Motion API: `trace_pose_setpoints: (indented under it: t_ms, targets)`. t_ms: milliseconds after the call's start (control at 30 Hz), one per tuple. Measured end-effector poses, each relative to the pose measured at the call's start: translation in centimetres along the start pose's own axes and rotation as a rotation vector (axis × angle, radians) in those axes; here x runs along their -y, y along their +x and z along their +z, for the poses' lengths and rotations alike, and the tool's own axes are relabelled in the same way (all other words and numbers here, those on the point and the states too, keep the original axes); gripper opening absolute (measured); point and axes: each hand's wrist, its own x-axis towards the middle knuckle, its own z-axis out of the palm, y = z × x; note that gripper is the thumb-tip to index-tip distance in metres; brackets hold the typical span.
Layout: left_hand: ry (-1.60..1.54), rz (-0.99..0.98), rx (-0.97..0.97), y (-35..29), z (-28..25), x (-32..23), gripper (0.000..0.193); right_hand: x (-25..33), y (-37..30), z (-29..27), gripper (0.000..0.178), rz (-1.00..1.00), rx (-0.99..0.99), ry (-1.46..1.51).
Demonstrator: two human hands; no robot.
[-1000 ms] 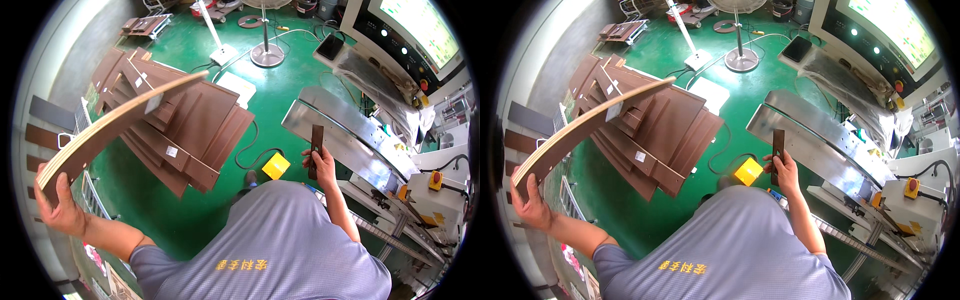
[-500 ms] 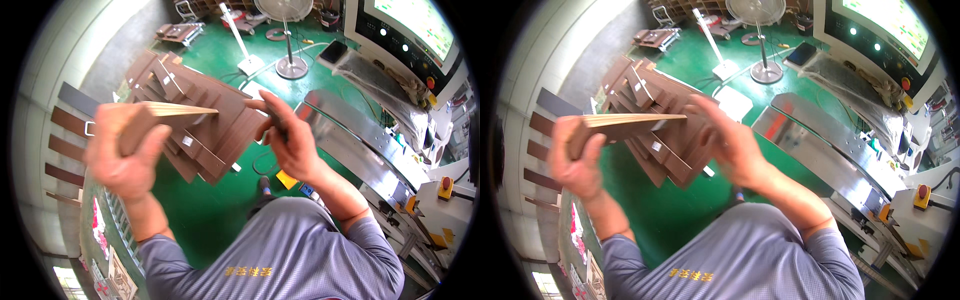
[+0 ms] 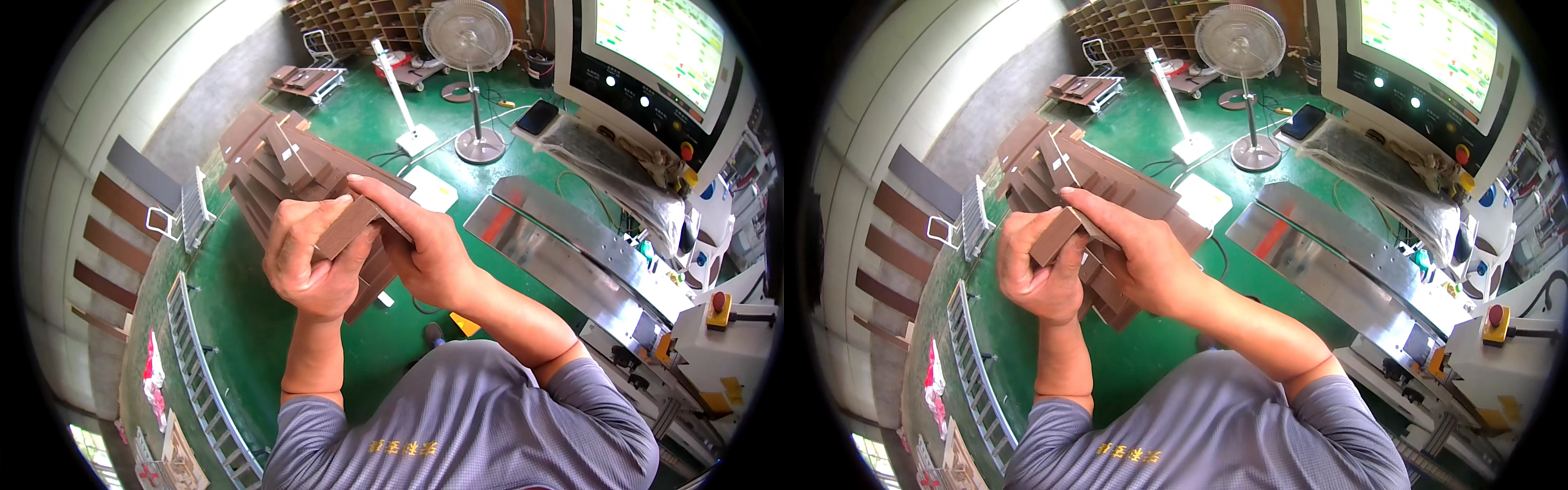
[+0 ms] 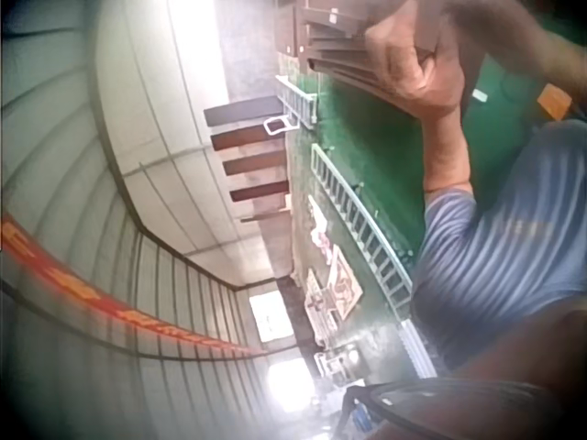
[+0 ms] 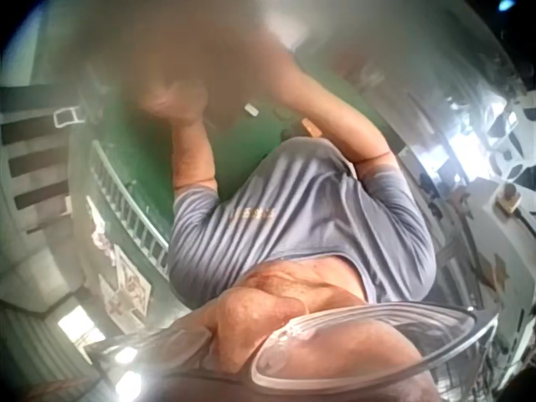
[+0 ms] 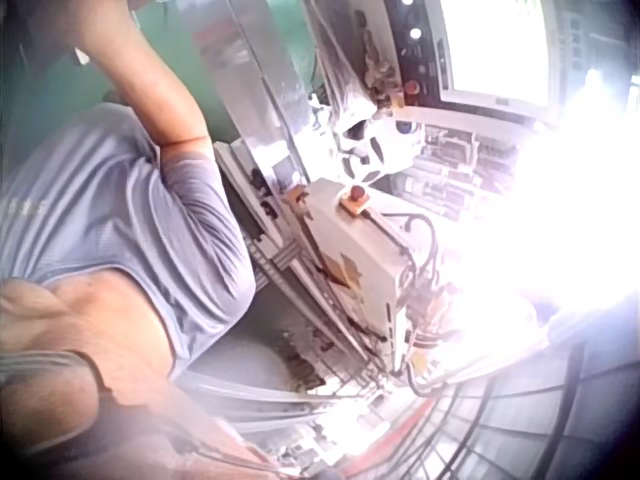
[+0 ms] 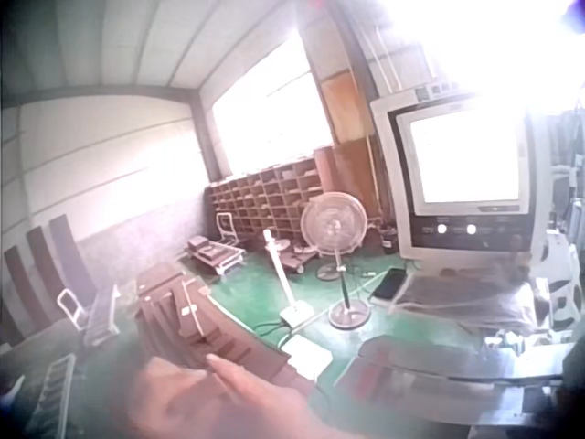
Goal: The person picks up wood boards, applies a substance from a yellow block to the edges, and feeds the boards into a large industrial machine.
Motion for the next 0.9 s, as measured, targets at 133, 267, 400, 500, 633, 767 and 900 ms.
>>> trace_pose_setpoints:
  t_ms: [133,267,400,500,633,767,900]
  targets:
    - [0.009,0.009,0.011,-0.6,0.7,-0.5,0.04,0.8,-1.0,-0.5,0.072,0.086,-0.014,-0.008]
    - [0.005,0.031,0.016,-0.9,1.2,-1.0,0.039,1.6,-1.8,-1.2,0.071,0.153,-0.016,0.016]
    - [-0.004,0.036,0.032,-1.3,2.1,-1.8,0.038,2.6,-2.1,-2.1,0.071,0.223,-0.011,-0.035]
    - [0.006,0.032,0.053,-2.4,3.2,-2.0,0.036,2.5,-2.3,-3.1,0.073,0.312,0.029,-0.032]
    - [0.016,0.003,0.033,-2.2,3.7,-2.2,0.037,0.7,-3.4,-2.9,0.078,0.17,-0.036,-0.057]
    - [0.011,-0.02,0.01,-1.6,4.2,-2.8,0.039,-0.2,-3.5,-3.4,0.08,0.058,-0.059,-0.046]
    - [0.024,-0.017,0.023,-2.1,4.4,-3.1,0.038,0.2,-3.8,-3.9,0.08,0.123,-0.023,-0.02]
